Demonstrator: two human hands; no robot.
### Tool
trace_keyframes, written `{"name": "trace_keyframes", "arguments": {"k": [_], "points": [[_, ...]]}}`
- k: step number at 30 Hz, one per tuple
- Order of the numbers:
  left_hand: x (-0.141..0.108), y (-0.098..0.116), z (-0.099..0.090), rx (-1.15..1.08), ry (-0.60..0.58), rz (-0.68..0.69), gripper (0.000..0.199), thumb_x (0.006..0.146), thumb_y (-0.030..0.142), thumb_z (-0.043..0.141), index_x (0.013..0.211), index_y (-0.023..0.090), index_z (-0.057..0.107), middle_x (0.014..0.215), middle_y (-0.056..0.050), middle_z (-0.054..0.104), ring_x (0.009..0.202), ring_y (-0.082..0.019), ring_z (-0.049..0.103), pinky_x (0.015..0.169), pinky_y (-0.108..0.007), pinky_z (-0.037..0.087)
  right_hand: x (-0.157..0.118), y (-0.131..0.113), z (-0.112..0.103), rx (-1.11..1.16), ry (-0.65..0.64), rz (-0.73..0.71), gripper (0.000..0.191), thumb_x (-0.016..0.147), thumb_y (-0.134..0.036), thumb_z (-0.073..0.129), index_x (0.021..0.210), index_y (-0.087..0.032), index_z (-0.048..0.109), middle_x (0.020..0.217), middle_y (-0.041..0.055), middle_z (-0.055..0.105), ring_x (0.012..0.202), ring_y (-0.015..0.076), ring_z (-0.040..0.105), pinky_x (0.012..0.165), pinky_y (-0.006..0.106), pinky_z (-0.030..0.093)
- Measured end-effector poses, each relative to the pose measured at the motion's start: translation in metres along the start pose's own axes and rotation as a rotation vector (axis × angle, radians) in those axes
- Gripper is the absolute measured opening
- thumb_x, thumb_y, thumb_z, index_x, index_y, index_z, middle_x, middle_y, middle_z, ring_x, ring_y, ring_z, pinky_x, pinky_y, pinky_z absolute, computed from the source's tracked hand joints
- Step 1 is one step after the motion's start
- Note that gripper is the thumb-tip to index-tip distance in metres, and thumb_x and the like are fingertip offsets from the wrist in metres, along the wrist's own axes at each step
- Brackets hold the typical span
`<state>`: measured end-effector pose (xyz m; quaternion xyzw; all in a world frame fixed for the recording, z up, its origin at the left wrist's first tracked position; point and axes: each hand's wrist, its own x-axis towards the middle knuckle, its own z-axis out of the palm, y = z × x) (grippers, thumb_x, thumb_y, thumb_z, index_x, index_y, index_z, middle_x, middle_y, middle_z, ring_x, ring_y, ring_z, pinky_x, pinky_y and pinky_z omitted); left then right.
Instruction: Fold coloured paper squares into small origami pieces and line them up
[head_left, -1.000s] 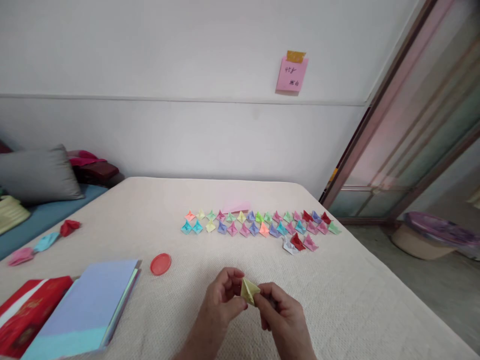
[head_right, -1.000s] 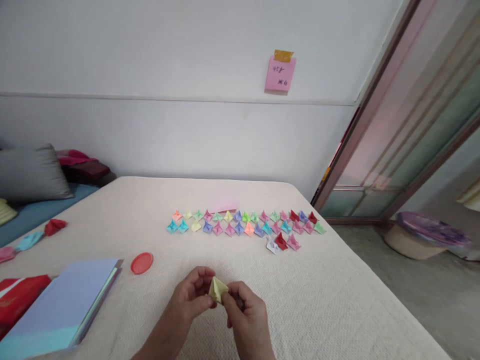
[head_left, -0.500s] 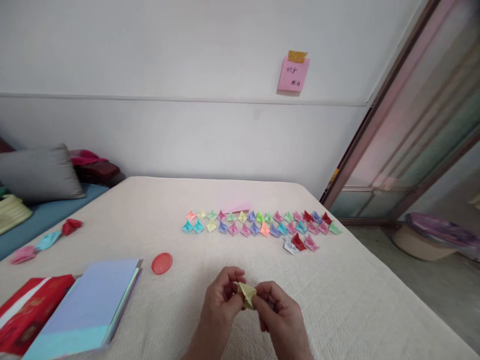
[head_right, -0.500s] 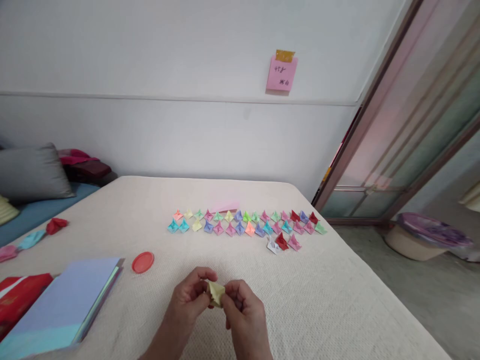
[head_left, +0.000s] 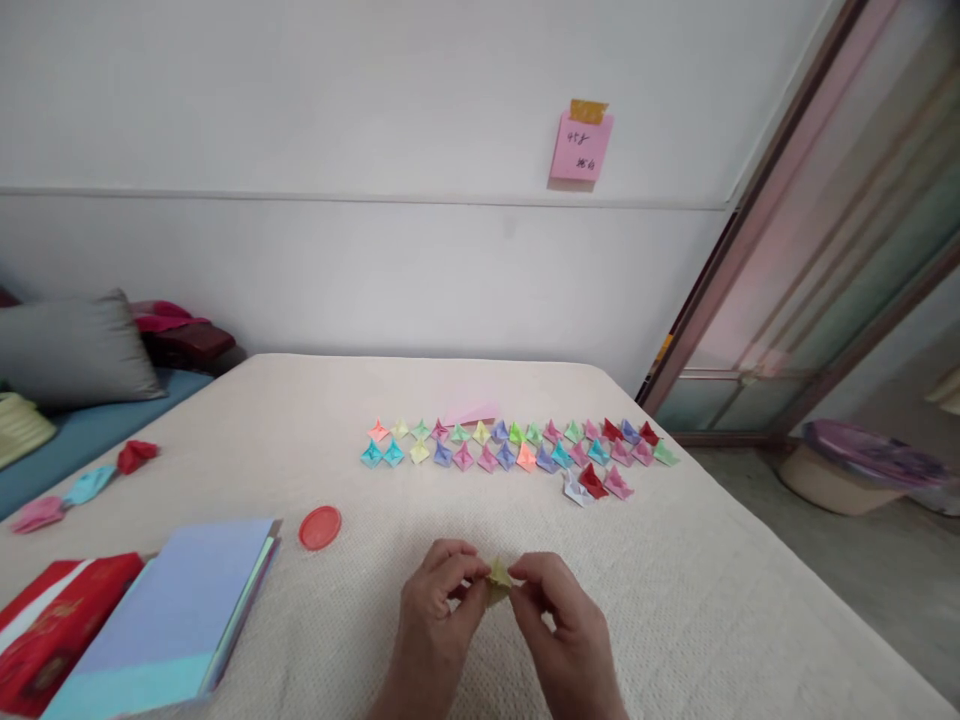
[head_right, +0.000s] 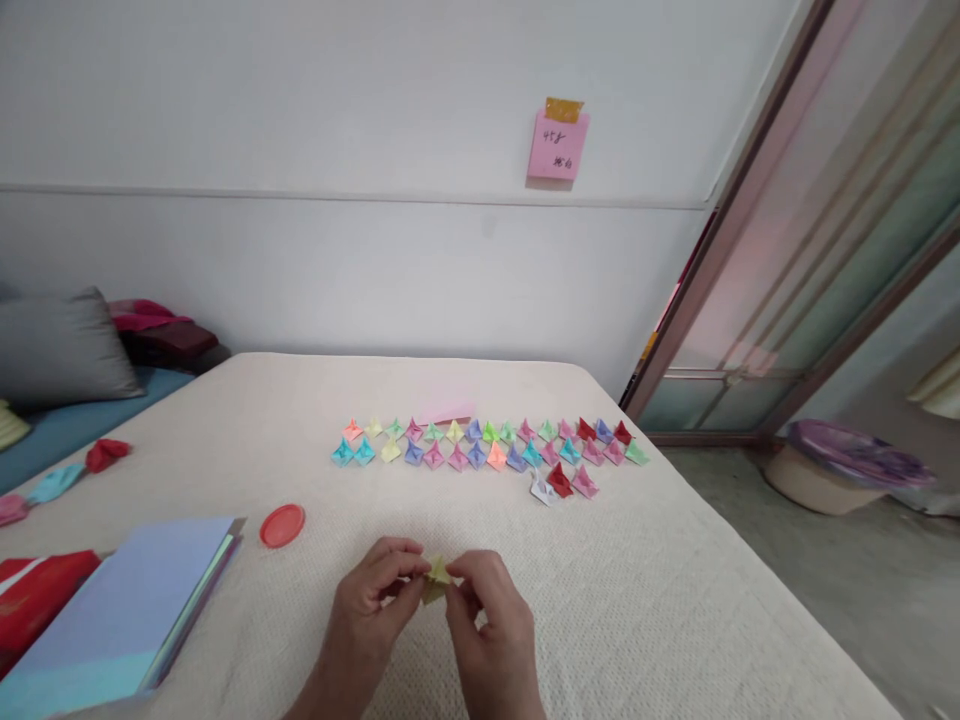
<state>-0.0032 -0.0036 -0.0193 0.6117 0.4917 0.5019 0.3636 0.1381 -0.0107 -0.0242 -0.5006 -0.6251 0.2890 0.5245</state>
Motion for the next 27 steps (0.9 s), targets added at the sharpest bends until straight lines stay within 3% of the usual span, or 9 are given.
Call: {"name": "trace_keyframes", "arguments": {"k": [3,13,17,21,27], "points": [[-0.003,0.002,0.001,0.049,-0.031,0.046,0.017,0.082,0.015,0.056,0.083,0.022,0.071,0.091,-0.006,0.062,0.077,-0.017,0.062,0.066,-0.024,0.049,-0.002,-0.004,0.002,-0.065,-0.063,-0.104,0.013,0.087,-0.018,0.050,0.078,-0.022,0.059,0.073,0.0024,0.057,0.065,0.0156,0.054,0.059,0.025,0.044],[-0.006,0.006,0.004,0.194,-0.005,0.066,0.015,0.084,0.018,0.054,0.080,0.020,0.068,0.085,-0.007,0.063,0.075,-0.018,0.059,0.068,-0.028,0.046,-0.009,0.006,0.010,-0.074,-0.036,-0.181,0.018,0.089,-0.015,0.046,0.081,-0.023,0.061,0.077,0.0029,0.059,0.071,0.0155,0.058,0.065,0.025,0.046],[-0.005,0.006,0.003,0.090,0.030,-0.023,0.013,0.082,0.017,0.055,0.072,0.020,0.064,0.074,-0.003,0.061,0.069,-0.017,0.056,0.064,-0.026,0.044,-0.010,0.004,0.012,-0.054,-0.026,-0.173,0.019,0.088,-0.016,0.046,0.080,-0.023,0.061,0.078,0.0034,0.059,0.072,0.0161,0.058,0.066,0.026,0.046],[-0.002,0.005,0.000,-0.110,0.060,-0.206,0.010,0.080,0.021,0.056,0.074,0.019,0.064,0.064,0.001,0.059,0.060,-0.015,0.054,0.056,-0.024,0.041,-0.005,0.001,0.005,-0.035,-0.052,-0.131,0.015,0.086,-0.017,0.050,0.076,-0.023,0.059,0.074,0.0026,0.059,0.069,0.0162,0.057,0.062,0.025,0.045],[0.003,0.004,-0.004,-0.412,0.072,-0.404,0.014,0.077,0.026,0.056,0.074,0.017,0.065,0.070,-0.003,0.067,0.067,-0.018,0.062,0.067,-0.030,0.048,0.001,-0.003,-0.003,0.143,-0.017,0.059,0.012,0.080,-0.024,0.058,0.069,-0.023,0.059,0.068,0.0004,0.057,0.062,0.0160,0.053,0.057,0.026,0.042]]}}
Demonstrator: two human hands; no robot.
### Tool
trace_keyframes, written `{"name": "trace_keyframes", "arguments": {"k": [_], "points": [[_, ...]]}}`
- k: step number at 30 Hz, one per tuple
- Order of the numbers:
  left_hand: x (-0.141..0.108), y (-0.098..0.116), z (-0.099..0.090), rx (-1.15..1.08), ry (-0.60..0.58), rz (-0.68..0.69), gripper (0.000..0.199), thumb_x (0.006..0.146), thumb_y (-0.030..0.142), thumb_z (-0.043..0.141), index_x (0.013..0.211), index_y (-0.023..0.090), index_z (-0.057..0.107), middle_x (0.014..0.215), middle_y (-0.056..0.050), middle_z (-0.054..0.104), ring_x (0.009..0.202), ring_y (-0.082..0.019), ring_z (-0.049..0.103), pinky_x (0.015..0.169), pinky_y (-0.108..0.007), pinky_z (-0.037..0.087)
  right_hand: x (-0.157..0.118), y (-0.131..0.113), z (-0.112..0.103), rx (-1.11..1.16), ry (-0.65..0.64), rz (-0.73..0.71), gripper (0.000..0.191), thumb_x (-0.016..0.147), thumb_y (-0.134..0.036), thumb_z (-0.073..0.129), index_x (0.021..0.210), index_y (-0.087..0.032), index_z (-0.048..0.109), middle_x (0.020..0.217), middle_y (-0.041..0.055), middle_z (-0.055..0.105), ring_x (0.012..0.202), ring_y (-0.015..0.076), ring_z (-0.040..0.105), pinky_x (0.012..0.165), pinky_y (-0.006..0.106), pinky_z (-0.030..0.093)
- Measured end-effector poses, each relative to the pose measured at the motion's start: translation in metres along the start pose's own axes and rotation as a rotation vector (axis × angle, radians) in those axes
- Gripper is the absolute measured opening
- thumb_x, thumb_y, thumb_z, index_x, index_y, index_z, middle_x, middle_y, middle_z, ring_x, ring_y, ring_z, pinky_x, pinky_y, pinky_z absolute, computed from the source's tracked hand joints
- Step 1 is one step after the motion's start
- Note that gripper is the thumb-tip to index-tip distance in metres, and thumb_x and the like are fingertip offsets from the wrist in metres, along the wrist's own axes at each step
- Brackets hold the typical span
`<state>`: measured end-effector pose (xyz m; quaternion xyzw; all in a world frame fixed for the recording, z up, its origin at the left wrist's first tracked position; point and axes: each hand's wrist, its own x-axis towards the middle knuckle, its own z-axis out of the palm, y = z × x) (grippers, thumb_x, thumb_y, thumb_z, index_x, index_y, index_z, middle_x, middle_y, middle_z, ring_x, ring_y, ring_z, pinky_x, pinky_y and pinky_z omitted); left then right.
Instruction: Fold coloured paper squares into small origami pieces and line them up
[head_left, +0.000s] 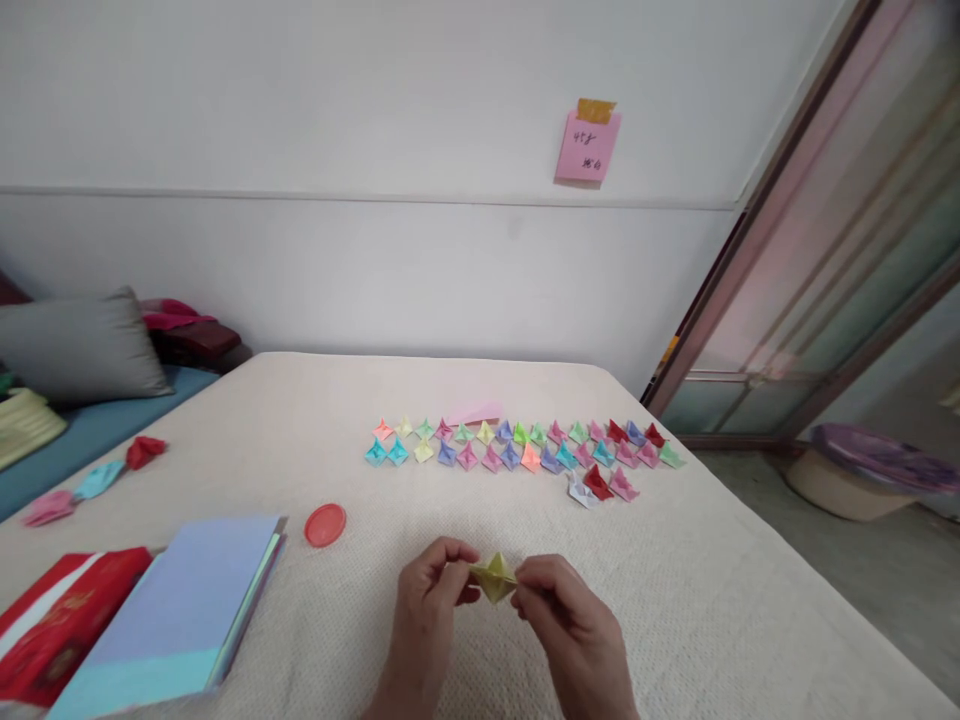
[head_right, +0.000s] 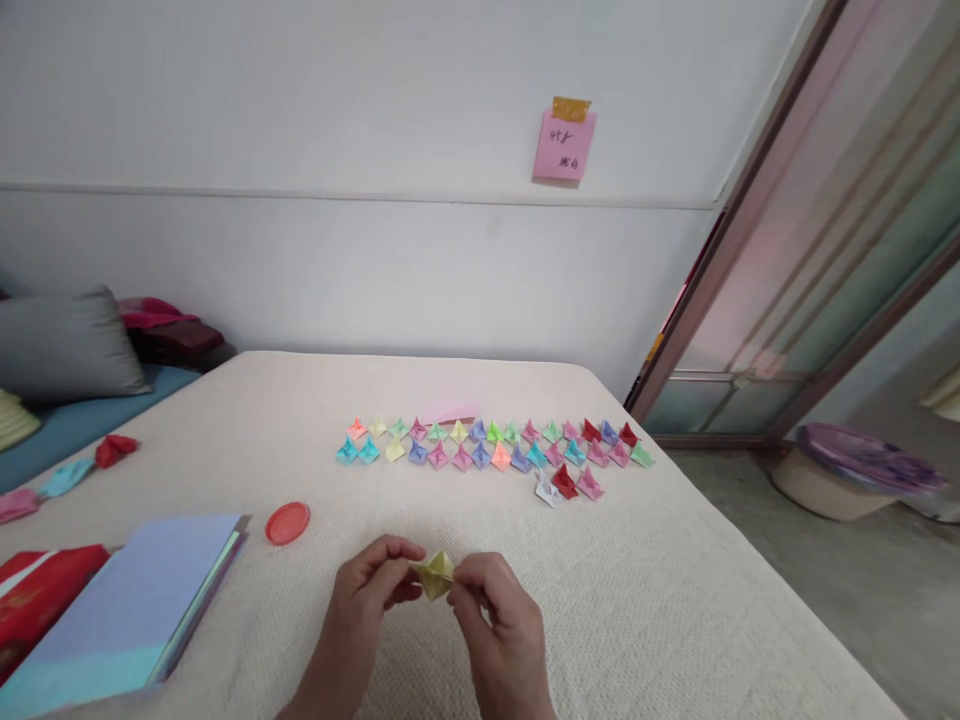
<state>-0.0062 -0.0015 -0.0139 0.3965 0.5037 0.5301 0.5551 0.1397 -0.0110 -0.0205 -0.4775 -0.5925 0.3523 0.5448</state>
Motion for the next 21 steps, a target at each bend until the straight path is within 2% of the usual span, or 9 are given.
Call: {"name": "trace_keyframes", "arguments": {"k": [5,10,15,21], "points": [[0.0005,0.0000,0.0000,-0.215,0.000,-0.080,0.011,0.077,0.021,0.054,0.076,0.016,0.064,0.074,-0.003,0.067,0.070,-0.016,0.063,0.068,-0.029,0.048,0.0039,-0.0046,-0.0021,0.292,0.026,0.222,0.010,0.076,-0.025,0.063,0.067,-0.020,0.062,0.067,0.0001,0.058,0.060,0.0148,0.052,0.057,0.026,0.042],[-0.0003,-0.0013,0.0011,-0.221,0.013,-0.076,0.010,0.076,0.020,0.054,0.077,0.015,0.064,0.076,-0.005,0.067,0.071,-0.017,0.062,0.069,-0.029,0.048,0.0066,-0.0048,-0.0015,0.457,0.070,0.354,0.009,0.070,-0.026,0.067,0.066,-0.018,0.065,0.067,0.0030,0.064,0.060,0.0165,0.056,0.057,0.028,0.044],[-0.0020,-0.0030,0.0029,-0.150,0.018,-0.006,0.012,0.078,0.023,0.056,0.081,0.016,0.065,0.083,-0.005,0.067,0.074,-0.018,0.062,0.068,-0.030,0.049,0.0071,-0.0055,0.0010,0.441,0.092,0.375,0.008,0.065,-0.022,0.070,0.063,-0.019,0.062,0.063,-0.0008,0.063,0.062,0.0147,0.055,0.060,0.026,0.042],[-0.0039,-0.0021,0.0044,0.023,0.003,0.094,0.014,0.079,0.026,0.055,0.086,0.018,0.064,0.079,-0.003,0.068,0.071,-0.018,0.062,0.069,-0.029,0.049,0.0082,-0.0009,-0.0005,0.365,0.137,0.398,0.009,0.067,-0.022,0.069,0.066,-0.019,0.061,0.056,-0.0028,0.060,0.057,0.0133,0.053,0.055,0.024,0.040]]}}
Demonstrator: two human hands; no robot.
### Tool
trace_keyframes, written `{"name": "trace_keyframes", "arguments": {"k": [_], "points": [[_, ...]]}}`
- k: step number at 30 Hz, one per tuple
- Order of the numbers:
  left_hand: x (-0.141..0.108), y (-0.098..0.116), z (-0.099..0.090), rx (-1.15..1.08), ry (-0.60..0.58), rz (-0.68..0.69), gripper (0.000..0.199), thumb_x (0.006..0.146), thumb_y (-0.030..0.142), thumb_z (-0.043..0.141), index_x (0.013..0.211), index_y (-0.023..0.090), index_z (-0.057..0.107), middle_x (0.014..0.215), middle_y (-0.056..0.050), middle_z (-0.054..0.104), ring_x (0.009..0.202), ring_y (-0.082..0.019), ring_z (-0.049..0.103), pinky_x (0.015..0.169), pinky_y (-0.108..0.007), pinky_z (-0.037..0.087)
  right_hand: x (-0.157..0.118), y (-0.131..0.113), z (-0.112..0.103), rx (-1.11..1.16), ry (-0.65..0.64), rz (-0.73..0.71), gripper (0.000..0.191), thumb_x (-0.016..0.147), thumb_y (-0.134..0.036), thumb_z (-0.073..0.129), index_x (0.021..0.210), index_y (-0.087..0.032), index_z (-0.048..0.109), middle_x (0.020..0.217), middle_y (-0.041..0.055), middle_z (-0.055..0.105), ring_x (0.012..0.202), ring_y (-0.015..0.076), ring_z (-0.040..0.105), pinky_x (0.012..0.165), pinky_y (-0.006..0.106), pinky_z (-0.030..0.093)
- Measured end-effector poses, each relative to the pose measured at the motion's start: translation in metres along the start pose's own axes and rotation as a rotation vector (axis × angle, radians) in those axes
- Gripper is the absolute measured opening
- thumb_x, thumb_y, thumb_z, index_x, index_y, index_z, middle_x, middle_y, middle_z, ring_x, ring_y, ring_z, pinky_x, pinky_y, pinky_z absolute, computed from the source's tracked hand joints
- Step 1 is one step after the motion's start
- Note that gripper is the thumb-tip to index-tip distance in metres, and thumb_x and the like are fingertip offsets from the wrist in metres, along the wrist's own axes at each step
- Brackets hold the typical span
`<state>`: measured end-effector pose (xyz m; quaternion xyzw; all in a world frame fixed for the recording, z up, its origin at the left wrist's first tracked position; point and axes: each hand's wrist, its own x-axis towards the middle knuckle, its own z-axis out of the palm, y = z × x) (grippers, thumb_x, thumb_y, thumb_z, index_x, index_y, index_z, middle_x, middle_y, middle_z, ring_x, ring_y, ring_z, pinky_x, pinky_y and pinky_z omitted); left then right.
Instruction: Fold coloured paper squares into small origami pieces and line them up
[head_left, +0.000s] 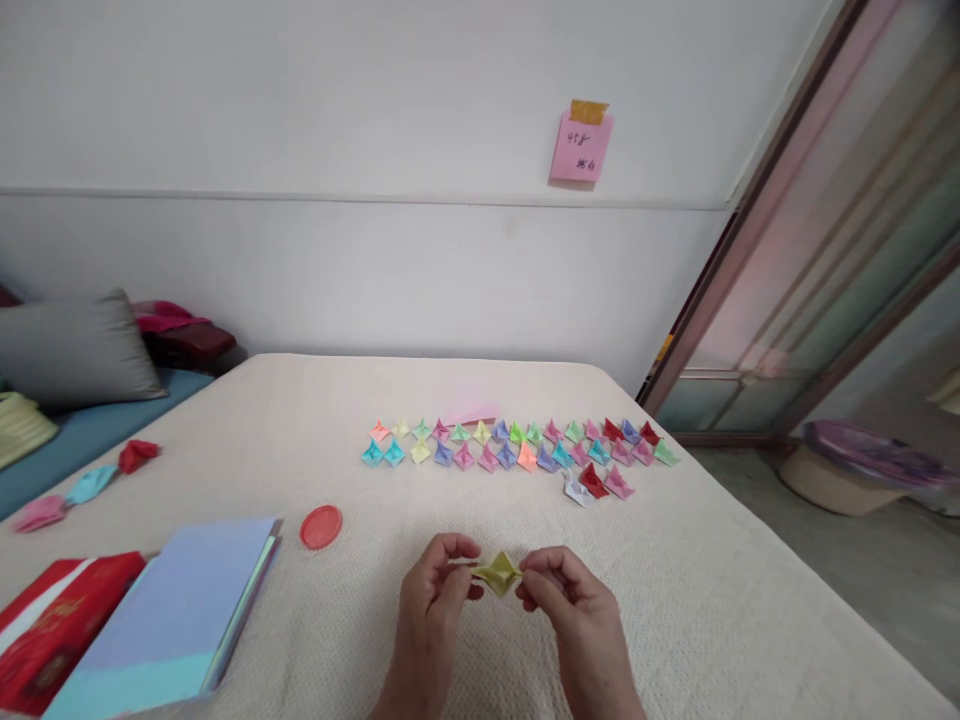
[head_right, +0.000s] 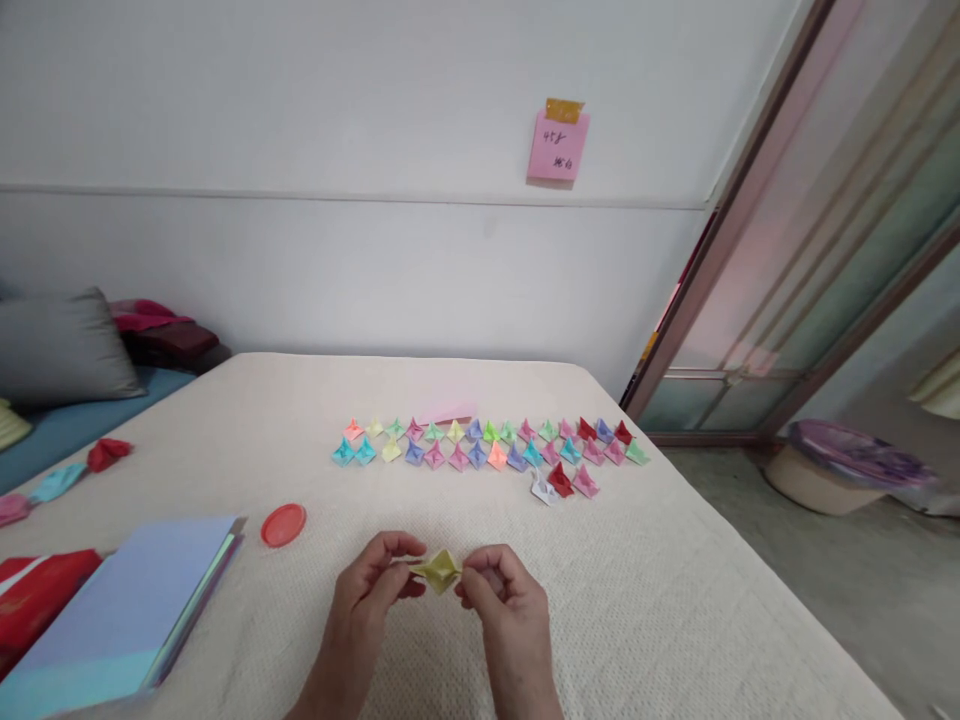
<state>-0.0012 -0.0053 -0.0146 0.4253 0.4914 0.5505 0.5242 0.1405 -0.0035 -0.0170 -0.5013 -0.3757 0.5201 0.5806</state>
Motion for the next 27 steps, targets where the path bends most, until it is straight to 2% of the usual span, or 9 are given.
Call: {"name": "trace_keyframes", "arguments": {"k": [6,13,17,21,27], "points": [[0.001,0.000,-0.001,-0.030,0.021,-0.014,0.014,0.081,0.024,0.052,0.088,0.018,0.062,0.087,-0.004,0.067,0.076,-0.018,0.062,0.070,-0.030,0.049,0.000,-0.002,-0.001,0.009,-0.003,0.044,0.018,0.067,-0.029,0.071,0.076,-0.019,0.059,0.063,-0.0010,0.063,0.060,0.0177,0.062,0.058,0.028,0.046],[0.002,0.003,-0.004,-0.021,0.030,-0.039,0.014,0.081,0.026,0.053,0.087,0.018,0.062,0.086,-0.004,0.065,0.071,-0.017,0.061,0.068,-0.030,0.049,0.002,0.003,-0.002,-0.012,-0.068,0.048,0.015,0.067,-0.023,0.063,0.080,-0.020,0.056,0.064,-0.0025,0.062,0.056,0.0160,0.062,0.053,0.026,0.043],[0.004,0.002,-0.003,0.031,0.033,-0.041,0.015,0.081,0.028,0.051,0.088,0.017,0.060,0.088,-0.004,0.063,0.070,-0.016,0.061,0.066,-0.029,0.050,0.004,0.008,-0.008,-0.155,-0.131,0.043,0.016,0.066,-0.017,0.054,0.082,-0.020,0.054,0.060,-0.0051,0.059,0.053,0.0140,0.060,0.051,0.024,0.041],[0.009,-0.004,-0.004,0.121,0.013,-0.046,0.017,0.081,0.027,0.049,0.093,0.017,0.055,0.093,-0.005,0.060,0.070,-0.015,0.060,0.065,-0.029,0.050,0.007,0.012,-0.010,-0.284,-0.217,0.099,0.018,0.062,-0.014,0.047,0.079,-0.020,0.051,0.054,-0.0080,0.054,0.048,0.0130,0.059,0.044,0.021,0.038],[0.019,-0.026,-0.011,0.272,-0.135,-0.125,0.020,0.084,0.029,0.040,0.097,0.016,0.049,0.085,-0.006,0.062,0.068,-0.017,0.062,0.062,-0.029,0.050,0.012,0.022,-0.009,-0.578,-0.257,0.128,0.020,0.062,-0.009,0.040,0.076,-0.021,0.049,0.048,-0.0089,0.052,0.036,0.0100,0.052,0.035,0.018,0.034]]}}
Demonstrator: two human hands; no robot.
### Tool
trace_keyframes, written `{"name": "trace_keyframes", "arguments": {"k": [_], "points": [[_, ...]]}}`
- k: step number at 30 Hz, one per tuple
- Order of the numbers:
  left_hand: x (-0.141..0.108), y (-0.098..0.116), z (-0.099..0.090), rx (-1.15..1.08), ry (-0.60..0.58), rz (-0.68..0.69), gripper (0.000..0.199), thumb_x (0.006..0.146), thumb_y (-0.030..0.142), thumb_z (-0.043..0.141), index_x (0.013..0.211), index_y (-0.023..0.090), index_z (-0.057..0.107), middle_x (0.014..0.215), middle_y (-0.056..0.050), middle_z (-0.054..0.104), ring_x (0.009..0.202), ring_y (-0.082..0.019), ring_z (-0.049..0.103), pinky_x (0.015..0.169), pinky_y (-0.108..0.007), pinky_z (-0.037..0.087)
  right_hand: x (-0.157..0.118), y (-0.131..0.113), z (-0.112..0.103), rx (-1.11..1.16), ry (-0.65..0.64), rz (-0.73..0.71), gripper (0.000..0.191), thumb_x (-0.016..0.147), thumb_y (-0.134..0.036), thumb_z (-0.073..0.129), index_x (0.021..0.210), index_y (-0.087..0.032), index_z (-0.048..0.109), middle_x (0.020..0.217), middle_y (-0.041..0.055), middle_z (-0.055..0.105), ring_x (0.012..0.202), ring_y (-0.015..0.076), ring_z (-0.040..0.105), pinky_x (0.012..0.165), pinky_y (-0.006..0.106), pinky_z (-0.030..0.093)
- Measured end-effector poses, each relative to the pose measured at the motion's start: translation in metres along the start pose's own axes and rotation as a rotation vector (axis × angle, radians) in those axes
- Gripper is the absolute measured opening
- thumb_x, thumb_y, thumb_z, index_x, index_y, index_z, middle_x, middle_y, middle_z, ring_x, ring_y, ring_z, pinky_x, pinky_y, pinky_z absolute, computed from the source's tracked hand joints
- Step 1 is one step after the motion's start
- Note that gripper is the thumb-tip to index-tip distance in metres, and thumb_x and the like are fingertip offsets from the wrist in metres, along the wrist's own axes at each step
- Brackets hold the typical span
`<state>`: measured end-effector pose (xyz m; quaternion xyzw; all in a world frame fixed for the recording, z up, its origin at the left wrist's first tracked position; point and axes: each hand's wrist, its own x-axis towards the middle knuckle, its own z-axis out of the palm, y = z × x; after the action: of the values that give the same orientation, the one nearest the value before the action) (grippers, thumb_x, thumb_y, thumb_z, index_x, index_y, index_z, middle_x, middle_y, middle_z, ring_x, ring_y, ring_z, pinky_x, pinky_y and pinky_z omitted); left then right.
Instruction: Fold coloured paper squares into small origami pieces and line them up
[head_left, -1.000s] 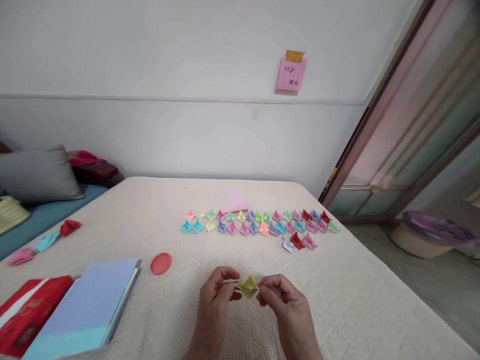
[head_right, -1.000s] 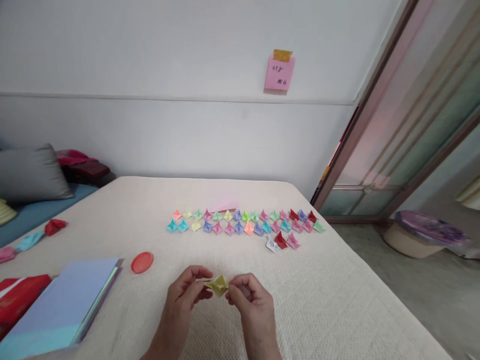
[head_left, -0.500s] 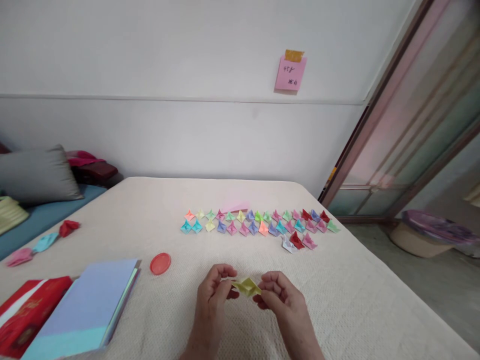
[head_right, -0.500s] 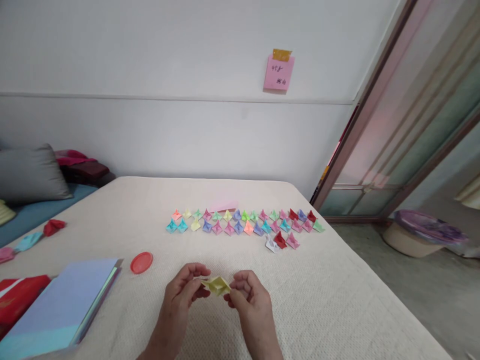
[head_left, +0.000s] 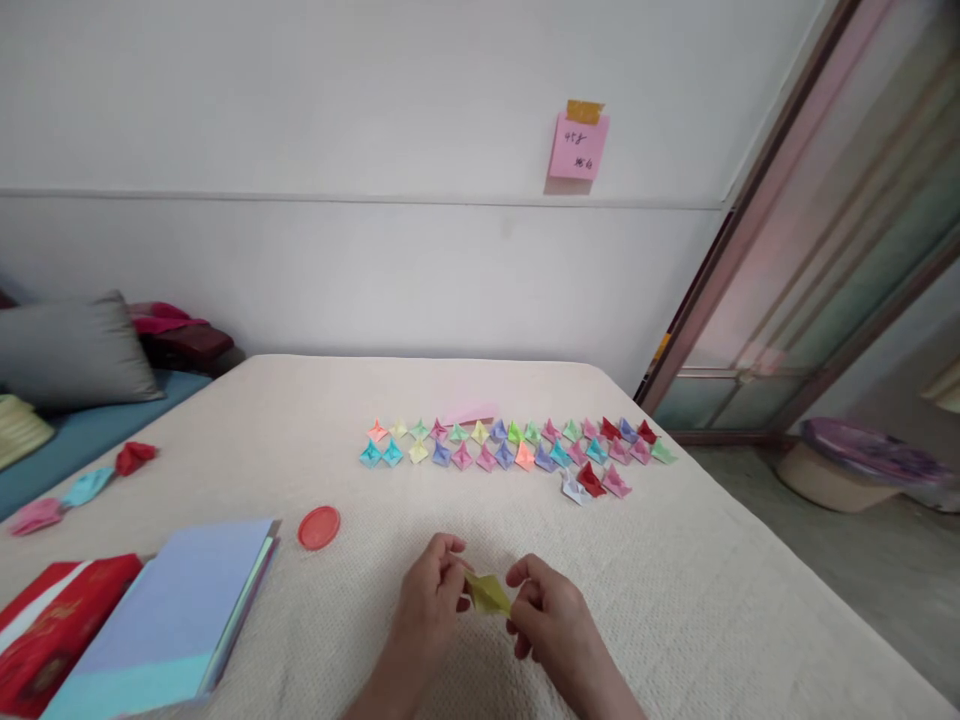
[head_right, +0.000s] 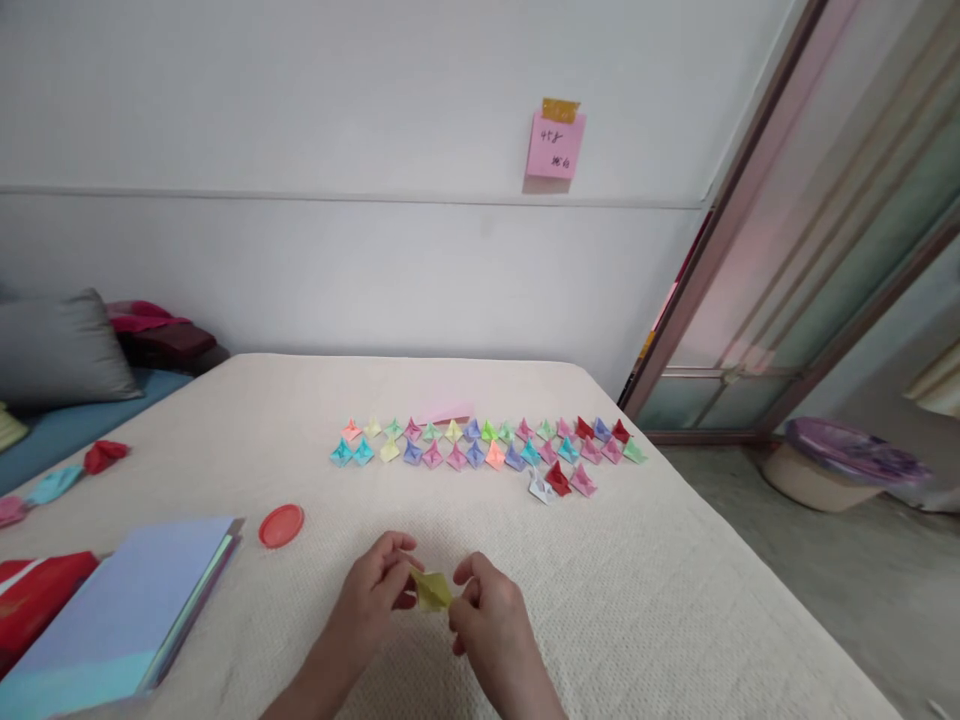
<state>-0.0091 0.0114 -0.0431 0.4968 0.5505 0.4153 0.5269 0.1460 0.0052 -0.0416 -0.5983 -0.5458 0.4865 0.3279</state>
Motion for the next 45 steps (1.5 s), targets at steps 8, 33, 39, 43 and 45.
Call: {"name": "trace_keyframes", "arguments": {"k": [8,33,39,43,45], "points": [[0.002,-0.009,0.001,0.464,-0.094,0.040,0.030,0.080,0.014,0.034,0.105,0.016,0.051,0.092,-0.008,0.068,0.075,-0.017,0.062,0.070,-0.027,0.044,0.004,0.005,0.006,-0.191,-0.034,0.029,0.026,0.059,0.000,0.039,0.070,-0.021,0.049,0.044,-0.0087,0.051,0.031,0.0091,0.047,0.030,0.016,0.031],[0.003,-0.003,0.005,0.475,-0.051,0.097,0.041,0.069,0.007,0.041,0.109,0.015,0.051,0.085,-0.005,0.071,0.076,-0.017,0.064,0.071,-0.026,0.046,-0.005,0.002,0.004,-0.565,-0.025,-0.213,0.054,0.067,-0.005,0.042,0.104,-0.030,0.070,0.081,0.0022,0.074,0.068,0.0162,0.064,0.063,0.023,0.040],[0.003,-0.007,0.003,0.553,-0.121,0.038,0.047,0.075,0.011,0.041,0.121,0.016,0.048,0.098,-0.008,0.071,0.089,-0.020,0.063,0.082,-0.029,0.045,-0.004,0.002,0.004,-0.639,-0.012,-0.177,0.045,0.070,-0.007,0.044,0.101,-0.026,0.070,0.075,0.0036,0.073,0.067,0.0173,0.064,0.060,0.024,0.038],[0.003,-0.015,-0.003,0.603,-0.165,-0.008,0.054,0.076,0.013,0.043,0.130,0.019,0.046,0.115,-0.008,0.067,0.107,-0.021,0.058,0.093,-0.028,0.039,-0.002,0.004,0.000,-0.748,-0.047,-0.150,0.037,0.072,-0.008,0.044,0.092,-0.025,0.071,0.078,0.0048,0.074,0.075,0.0190,0.066,0.063,0.024,0.039],[0.004,-0.017,-0.008,0.634,-0.149,-0.001,0.055,0.078,0.013,0.040,0.133,0.017,0.044,0.121,-0.010,0.064,0.112,-0.022,0.056,0.096,-0.031,0.038,-0.001,0.006,-0.003,-0.789,-0.039,-0.137,0.036,0.071,-0.006,0.044,0.087,-0.023,0.072,0.079,0.0065,0.074,0.078,0.0207,0.066,0.064,0.026,0.038]]}}
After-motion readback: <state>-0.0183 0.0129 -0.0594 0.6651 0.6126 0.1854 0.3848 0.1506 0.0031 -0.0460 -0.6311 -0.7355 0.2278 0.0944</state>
